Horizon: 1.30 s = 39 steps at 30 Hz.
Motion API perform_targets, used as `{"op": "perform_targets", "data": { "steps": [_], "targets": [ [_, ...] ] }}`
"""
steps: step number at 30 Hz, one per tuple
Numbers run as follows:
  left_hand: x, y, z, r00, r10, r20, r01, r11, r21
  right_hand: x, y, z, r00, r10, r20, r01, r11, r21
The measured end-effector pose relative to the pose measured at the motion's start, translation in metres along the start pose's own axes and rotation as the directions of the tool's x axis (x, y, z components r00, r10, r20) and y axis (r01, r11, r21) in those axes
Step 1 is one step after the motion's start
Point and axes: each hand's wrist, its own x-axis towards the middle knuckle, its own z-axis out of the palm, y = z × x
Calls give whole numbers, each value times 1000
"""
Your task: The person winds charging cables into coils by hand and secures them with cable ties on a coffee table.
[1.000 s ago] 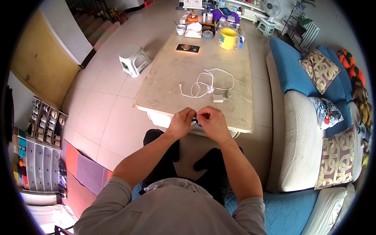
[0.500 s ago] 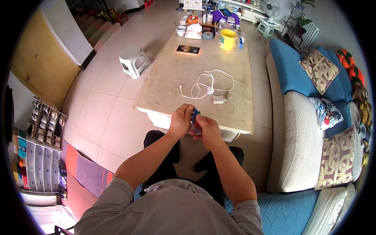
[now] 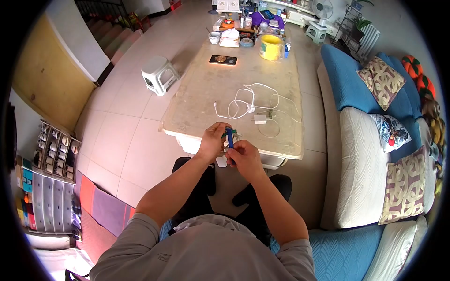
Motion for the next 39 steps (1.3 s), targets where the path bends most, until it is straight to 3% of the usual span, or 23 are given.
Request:
{"op": "perform_targets", "data": {
  "steps": [4,7,10,13,17,21,24,27,30,33,36,37,39],
  "targets": [
    [1,0,1,999,-33,16,34,996,-85,-6,-5,3,995,-92,-47,92,996,6],
    [4,-6,-1,1000,-3,27,4,999,-41,-7,-1,1,983,-181,-16,182,972,146],
    [2,-6,0,1000,10,22,-9,998,-59,-1,1,-10,967,-237,89,225,966,124],
    [-1,-4,0,999,-5,35,8,996,-91,0,-14,-12,953,-294,66,246,885,395],
    [-6,0,2,996,-6,92,10,999,-45,4,-32,-12,901,-433,-23,427,876,223],
    [-11,0,3,978,-21,207,-3,994,113,24,-41,-28,921,-364,-139,376,924,75],
    [-20,7,1,940,-37,340,-30,981,190,37,-52,-39,932,-349,-100,329,928,-176],
    [-22,-4,5,887,148,438,-239,958,161,51,-48,-42,974,-218,-66,211,972,-99],
    [-26,5,6,818,188,544,-341,920,195,58,-34,-48,998,-26,51,29,999,-42],
    [-38,22,11,835,90,542,-331,870,365,54,-27,-43,983,110,149,-96,991,-98],
    [-36,15,12,852,231,470,-438,806,398,42,-35,-37,952,222,213,-211,975,-71],
    [-35,15,12,861,213,462,-399,845,355,38,-41,-39,934,259,245,-252,966,-56],
    [-35,15,14,878,171,446,-312,912,265,54,-4,-51,945,122,304,-135,991,21]
  ]
}}
